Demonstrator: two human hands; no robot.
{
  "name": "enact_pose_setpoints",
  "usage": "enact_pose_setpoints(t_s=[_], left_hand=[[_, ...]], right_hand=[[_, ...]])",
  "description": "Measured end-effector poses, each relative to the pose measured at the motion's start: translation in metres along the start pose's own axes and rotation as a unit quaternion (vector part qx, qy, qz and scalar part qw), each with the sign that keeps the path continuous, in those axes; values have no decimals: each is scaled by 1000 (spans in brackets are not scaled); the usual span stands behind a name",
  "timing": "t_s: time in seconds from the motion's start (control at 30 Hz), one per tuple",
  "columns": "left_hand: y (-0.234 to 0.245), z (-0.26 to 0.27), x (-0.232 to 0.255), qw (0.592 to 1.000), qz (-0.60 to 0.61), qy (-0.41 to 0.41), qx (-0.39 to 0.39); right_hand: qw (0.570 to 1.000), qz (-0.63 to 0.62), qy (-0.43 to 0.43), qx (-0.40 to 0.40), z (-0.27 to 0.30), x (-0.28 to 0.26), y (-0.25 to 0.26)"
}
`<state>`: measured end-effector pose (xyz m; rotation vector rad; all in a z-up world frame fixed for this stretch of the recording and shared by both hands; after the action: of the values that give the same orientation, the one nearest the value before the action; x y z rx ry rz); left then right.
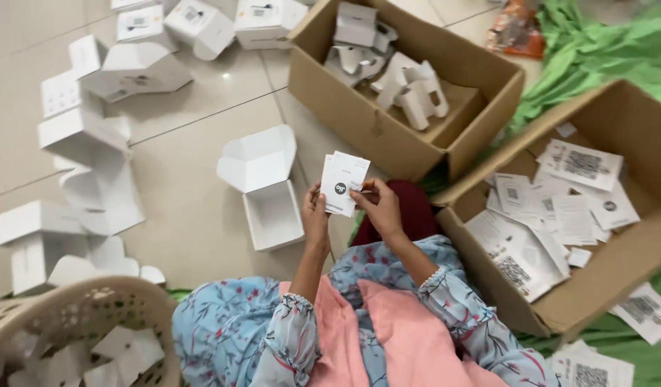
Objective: The person assembles small product boxes and applies QR code labels to them.
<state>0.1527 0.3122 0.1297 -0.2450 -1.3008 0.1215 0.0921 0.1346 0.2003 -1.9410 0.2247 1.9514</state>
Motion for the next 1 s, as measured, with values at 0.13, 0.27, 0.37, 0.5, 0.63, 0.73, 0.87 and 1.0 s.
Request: enact_pose_setpoints(t_s=[0.13,0.27,0.37,0.5,0.63,0.73,0.87,1.0], left_hand=[[106,-6,-32,998,-25,-51,33],[168,3,-22,974,-205,-55,74],[193,6,-6,929,-345,-72,113],[201,-4,-1,836,-531,-68,124],[194,-19,-5,794,-583,-114,129],[156,-19,36,789,-570,-186,136],[73,-34,71,824,-545,-142,72],[-33,-56,82,799,-520,-300,23]], right_hand=[[996,-75,-39,-33,7,48,-76],[994,76,-12,-79,10,64,-127],[974,186,20,-129,11,55,-164],[953,219,-114,-178,9,62,-192],[918,349,56,-179,-8,60,-194],[937,303,87,-148,-12,11,-176],[959,222,103,-144,-33,-44,-126],[947,248,203,-23,-70,-104,-45]])
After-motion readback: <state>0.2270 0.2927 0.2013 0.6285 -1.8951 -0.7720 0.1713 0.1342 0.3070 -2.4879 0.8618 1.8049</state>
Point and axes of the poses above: each hand's wrist, its own z-axis away from the middle knuckle, its own y-axis out of the back of the hand, x = y × z, the point moved 9 cm from there along -z, towards the middle knuckle, and after that the axes turned 10 degrees about -z, right-handed, at the moved point
